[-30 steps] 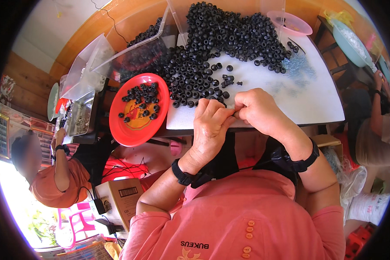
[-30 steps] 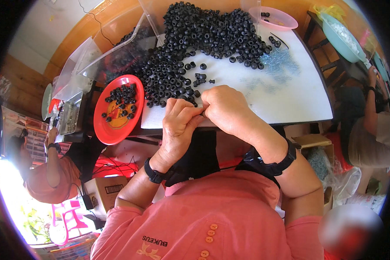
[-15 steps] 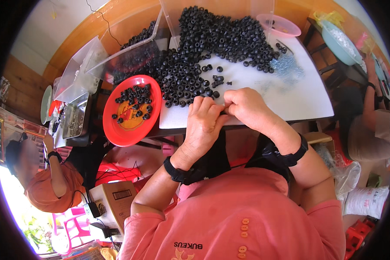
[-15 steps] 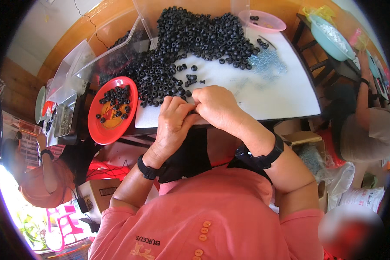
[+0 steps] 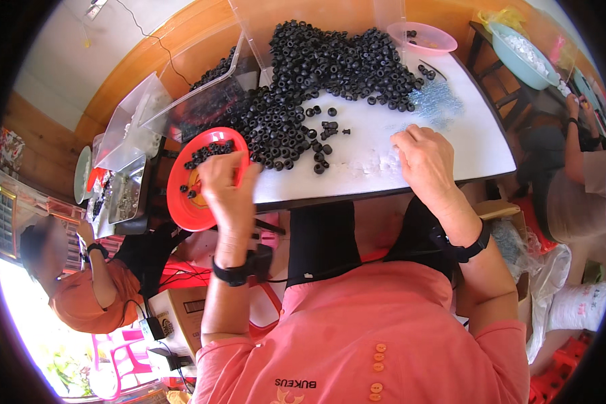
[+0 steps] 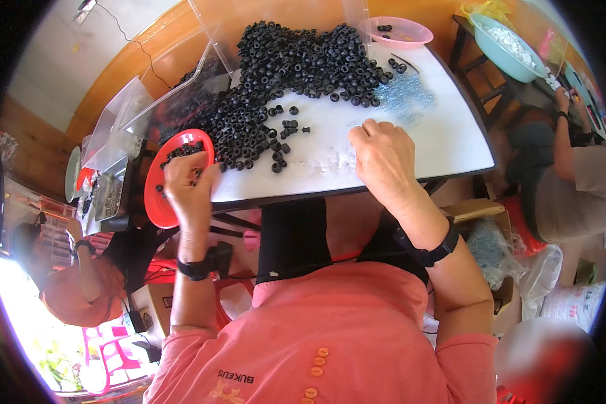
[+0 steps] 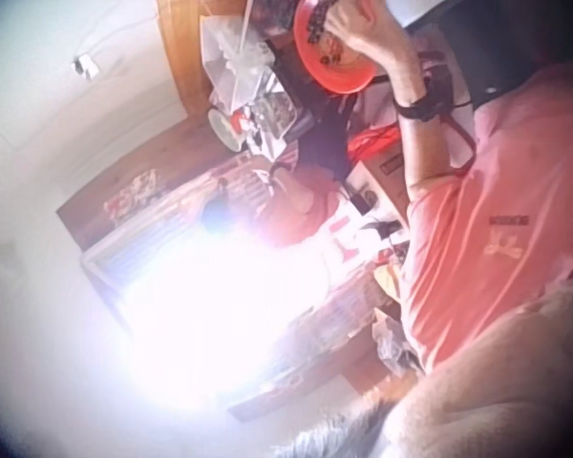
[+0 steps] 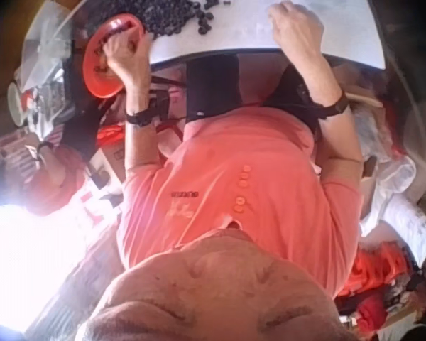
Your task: Assembling small black rubber or plastic rings into groups at a manufacturing workstation.
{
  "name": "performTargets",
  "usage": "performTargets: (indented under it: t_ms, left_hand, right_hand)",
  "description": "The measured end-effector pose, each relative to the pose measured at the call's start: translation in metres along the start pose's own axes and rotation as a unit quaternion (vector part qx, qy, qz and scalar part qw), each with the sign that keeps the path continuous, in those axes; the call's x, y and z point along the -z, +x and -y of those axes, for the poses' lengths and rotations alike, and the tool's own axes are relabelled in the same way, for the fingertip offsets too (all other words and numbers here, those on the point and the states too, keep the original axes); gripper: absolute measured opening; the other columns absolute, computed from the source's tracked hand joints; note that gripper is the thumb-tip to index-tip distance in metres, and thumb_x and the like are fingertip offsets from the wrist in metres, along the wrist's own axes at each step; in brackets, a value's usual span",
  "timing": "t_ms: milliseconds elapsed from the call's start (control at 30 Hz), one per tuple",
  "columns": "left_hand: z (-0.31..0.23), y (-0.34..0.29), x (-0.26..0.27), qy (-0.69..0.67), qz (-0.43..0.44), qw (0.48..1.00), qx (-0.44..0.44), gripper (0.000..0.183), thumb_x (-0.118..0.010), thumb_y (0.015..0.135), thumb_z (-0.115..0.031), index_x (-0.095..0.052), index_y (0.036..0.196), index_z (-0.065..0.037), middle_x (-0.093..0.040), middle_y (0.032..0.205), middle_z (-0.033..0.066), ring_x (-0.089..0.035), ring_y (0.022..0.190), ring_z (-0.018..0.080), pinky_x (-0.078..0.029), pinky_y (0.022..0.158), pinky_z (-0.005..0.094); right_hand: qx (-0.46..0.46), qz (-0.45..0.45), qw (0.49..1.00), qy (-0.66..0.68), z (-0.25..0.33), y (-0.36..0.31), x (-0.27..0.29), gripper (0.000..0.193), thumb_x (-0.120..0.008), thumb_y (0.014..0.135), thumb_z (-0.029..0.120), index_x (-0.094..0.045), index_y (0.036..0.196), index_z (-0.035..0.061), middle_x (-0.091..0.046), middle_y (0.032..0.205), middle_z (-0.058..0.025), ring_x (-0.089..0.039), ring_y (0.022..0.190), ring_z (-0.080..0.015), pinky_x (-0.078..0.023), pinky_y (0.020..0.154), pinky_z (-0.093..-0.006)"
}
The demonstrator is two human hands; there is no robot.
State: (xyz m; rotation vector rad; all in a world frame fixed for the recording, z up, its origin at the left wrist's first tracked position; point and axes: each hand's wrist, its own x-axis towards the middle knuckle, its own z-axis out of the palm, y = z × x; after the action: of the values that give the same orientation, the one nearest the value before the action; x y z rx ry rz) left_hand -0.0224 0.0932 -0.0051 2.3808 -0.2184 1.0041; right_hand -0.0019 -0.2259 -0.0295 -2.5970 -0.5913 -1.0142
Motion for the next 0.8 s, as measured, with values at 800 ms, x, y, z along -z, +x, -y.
performTargets:
  t_ms: [800]
  left_hand:
    - [-0.047,-0.021,-0.056,-0.010,0.101,0.990,-0.092,0.008,-0.068,0.074,-0.002,-0.063,0.081,-0.002,-0.057,0.078,0.0107,-0.056,0.079,0.0305,-0.046,0.067,0.0416]
  right_hand:
    - [-0.048,0.054,0.994,-0.085,0.014,0.005,-0.013,0.010,-0.065,0.070,0.002,-0.061,0.078,0.0048,-0.059,0.083,-0.0096,-0.058,0.080,-0.0291,-0.044,0.068,-0.0411]
